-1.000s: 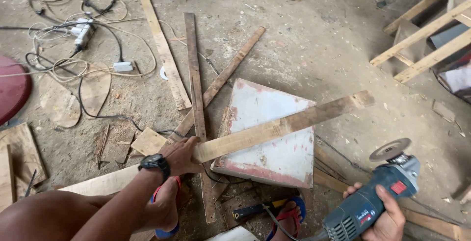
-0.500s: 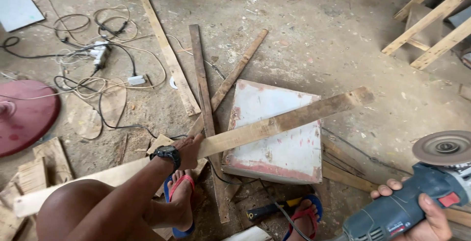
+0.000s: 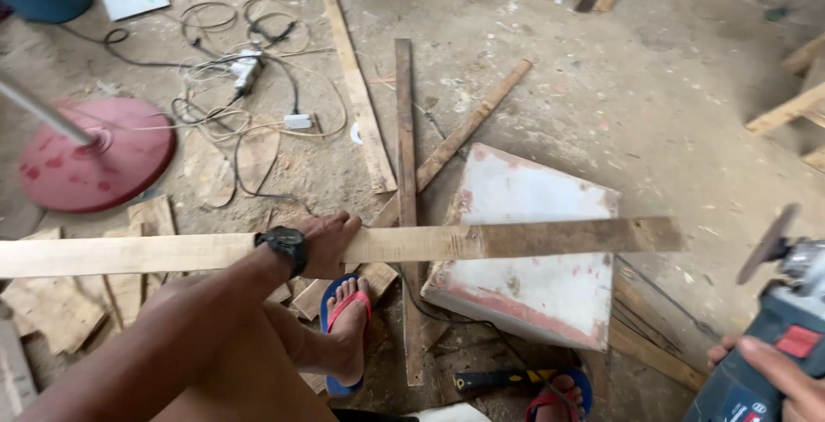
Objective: Using a power angle grinder with a sanding attachment to smooth the surface of a wooden plank on the floor.
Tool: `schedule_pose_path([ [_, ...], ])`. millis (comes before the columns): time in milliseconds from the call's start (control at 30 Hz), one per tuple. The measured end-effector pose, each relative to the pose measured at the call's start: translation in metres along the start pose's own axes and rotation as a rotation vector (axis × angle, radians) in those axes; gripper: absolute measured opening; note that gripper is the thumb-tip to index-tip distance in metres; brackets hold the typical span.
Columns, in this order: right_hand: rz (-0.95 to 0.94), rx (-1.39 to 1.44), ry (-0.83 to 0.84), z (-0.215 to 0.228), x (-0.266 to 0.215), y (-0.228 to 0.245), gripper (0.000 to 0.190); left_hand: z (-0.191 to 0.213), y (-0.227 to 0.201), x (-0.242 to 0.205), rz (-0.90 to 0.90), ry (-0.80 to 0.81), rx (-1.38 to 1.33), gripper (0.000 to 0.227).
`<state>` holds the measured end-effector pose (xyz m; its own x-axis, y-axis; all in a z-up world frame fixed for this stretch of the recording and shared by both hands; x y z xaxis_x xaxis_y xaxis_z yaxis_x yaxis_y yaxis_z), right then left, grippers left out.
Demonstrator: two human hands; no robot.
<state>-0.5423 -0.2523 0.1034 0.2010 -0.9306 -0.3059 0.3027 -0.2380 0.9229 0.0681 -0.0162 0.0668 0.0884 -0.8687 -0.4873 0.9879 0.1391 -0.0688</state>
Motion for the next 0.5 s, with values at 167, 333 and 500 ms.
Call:
schedule_pose_path([
  [167,-0.018,-0.457,-0.059,-0.110,-0.024,0.066,0.058,-0.019,-0.012,0.004,0.048,0.036,-0.092,0.063],
  [333,-0.057,-0.799,0.093,-0.177,-0.025,0.071,0.058,-0.042,-0.026,0.023,0.031,0.094,-0.062,0.082],
  [500,-0.152,-1.118,0.141,-0.202,-0.004,0.064,0.065,-0.025,-0.043,0.037,0.065,0.148,-0.136,0.057],
])
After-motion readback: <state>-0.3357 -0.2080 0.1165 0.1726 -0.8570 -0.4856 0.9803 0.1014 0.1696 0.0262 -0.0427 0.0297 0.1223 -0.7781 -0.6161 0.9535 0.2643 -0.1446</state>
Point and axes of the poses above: each hand's wrist, its own x-axis towards the middle knuckle, its own z-axis out of the back of the hand, y = z × x, the point moved 3 cm from there along x, towards the middle knuckle, and after that the axes turned 4 degrees about y, right-handed, at the moved point
